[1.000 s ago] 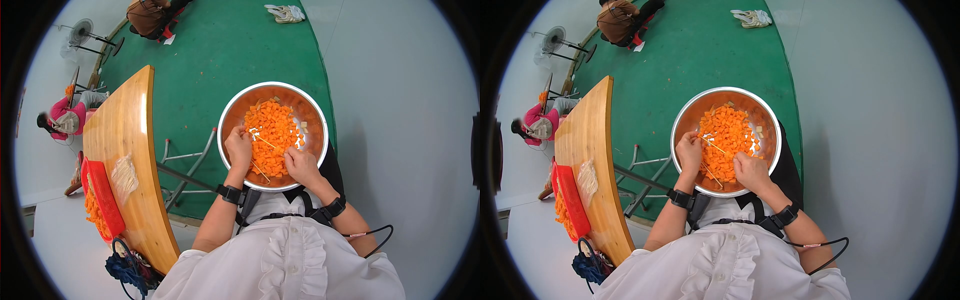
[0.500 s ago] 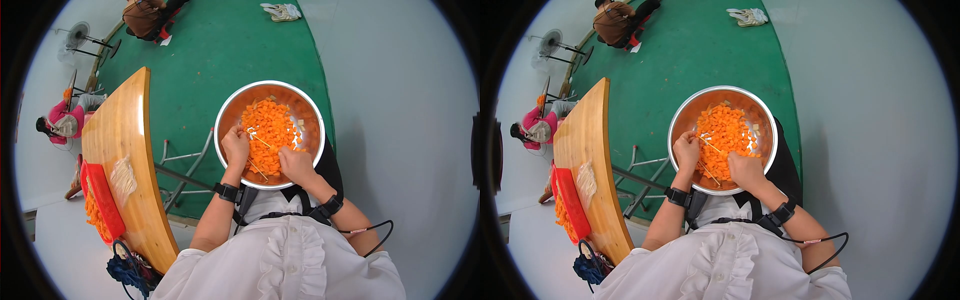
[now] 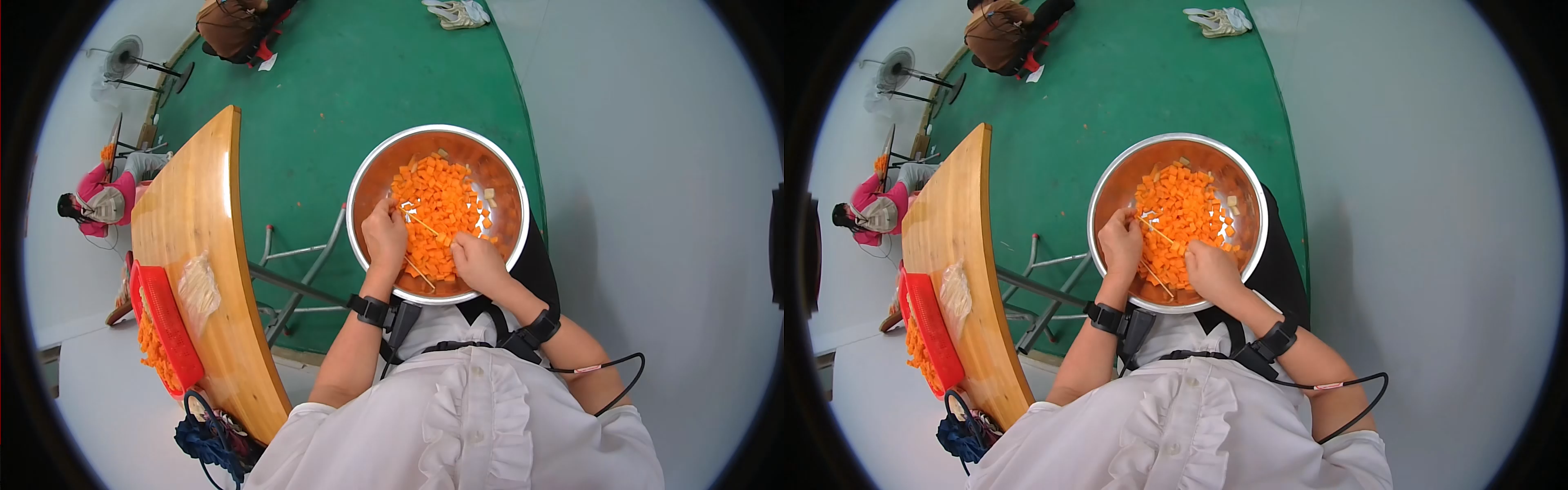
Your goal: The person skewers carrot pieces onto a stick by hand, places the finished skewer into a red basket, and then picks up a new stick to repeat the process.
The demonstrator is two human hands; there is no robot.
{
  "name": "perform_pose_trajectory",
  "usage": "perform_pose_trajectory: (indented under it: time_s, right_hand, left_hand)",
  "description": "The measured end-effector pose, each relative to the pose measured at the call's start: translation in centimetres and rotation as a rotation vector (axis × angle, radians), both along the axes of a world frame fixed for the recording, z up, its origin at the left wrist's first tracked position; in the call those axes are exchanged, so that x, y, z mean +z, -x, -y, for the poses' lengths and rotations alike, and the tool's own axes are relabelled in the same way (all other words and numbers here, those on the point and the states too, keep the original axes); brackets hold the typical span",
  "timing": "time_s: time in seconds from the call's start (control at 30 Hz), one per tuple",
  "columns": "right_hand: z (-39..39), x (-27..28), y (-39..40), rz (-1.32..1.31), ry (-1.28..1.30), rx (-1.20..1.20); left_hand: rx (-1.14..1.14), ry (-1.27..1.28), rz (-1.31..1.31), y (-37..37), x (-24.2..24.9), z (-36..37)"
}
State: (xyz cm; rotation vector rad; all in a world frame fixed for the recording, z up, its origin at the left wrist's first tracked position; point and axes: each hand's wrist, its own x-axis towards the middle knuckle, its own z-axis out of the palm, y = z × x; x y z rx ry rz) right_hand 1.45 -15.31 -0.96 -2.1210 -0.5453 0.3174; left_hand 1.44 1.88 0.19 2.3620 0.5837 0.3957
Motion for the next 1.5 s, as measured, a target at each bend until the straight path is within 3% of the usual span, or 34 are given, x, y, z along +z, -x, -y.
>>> perform_pose_trajectory:
  time_s: [0.1, 0.2, 0.3, 0.4, 0.5, 0.63, 0.83, 1.03, 1.13, 1.33, 1.4, 1.5]
  right_hand:
    - [0.0, 2.0, 0.2, 0.129, 0.253, 0.040]
    - [0.3, 1.8, 0.0, 0.312, 0.167, 0.059]
    - [0.4, 1.5, 0.0, 0.288, 0.192, 0.089]
    - [-0.3, -0.7, -0.2, -0.031, -0.179, 0.026]
    - [0.8, -0.1, -2.3, -1.519, -0.710, -0.091]
    - [-0.2, 0.5, -1.6, -1.328, -0.607, -0.161]
    - [-0.3, 1.2, -1.8, -1.245, -0.554, -0.165]
    - [-1.3, -1.2, -1.4, -0.458, -0.240, -0.157]
    - [-1.0, -0.8, -2.0, -0.281, -0.043, -0.123]
    - [-0.2, -0.6, -2.0, -0.253, 0.041, -0.120]
    - [0.0, -0.9, -2.0, -0.287, -0.061, -0.135]
    - [0.3, -0.8, -1.9, -0.357, -0.172, -0.184]
  left_hand:
    - [-0.019, -0.007, -0.022, 0.0, -0.2, 0.0]
    - [-0.018, 0.016, -0.039, 0.1, -0.6, -0.1]
    - [-0.001, 0.061, -0.060, 0.1, -1.0, -0.4]
    - [-0.014, 0.041, -0.040, 0.2, -0.8, -0.2]
    - [-0.055, 0.073, -0.044, 0.5, -1.1, 0.3]
    - [-0.046, 0.105, -0.019, 0.5, -1.5, 0.4]
    - [-0.121, 0.263, -0.032, 0.6, -1.6, 0.6]
    - [-0.293, 0.394, -0.182, 0.3, -1.1, 1.3]
    - [-0.400, 0.431, -0.252, 0.5, -1.8, 1.1]
    - [-0.495, 0.564, -0.282, 0.6, -2.0, 1.0]
    - [-0.498, 0.535, -0.271, 0.5, -1.4, 1.3]
    - [-0.214, 0.541, -0.073, 0.2, -0.7, 2.1]
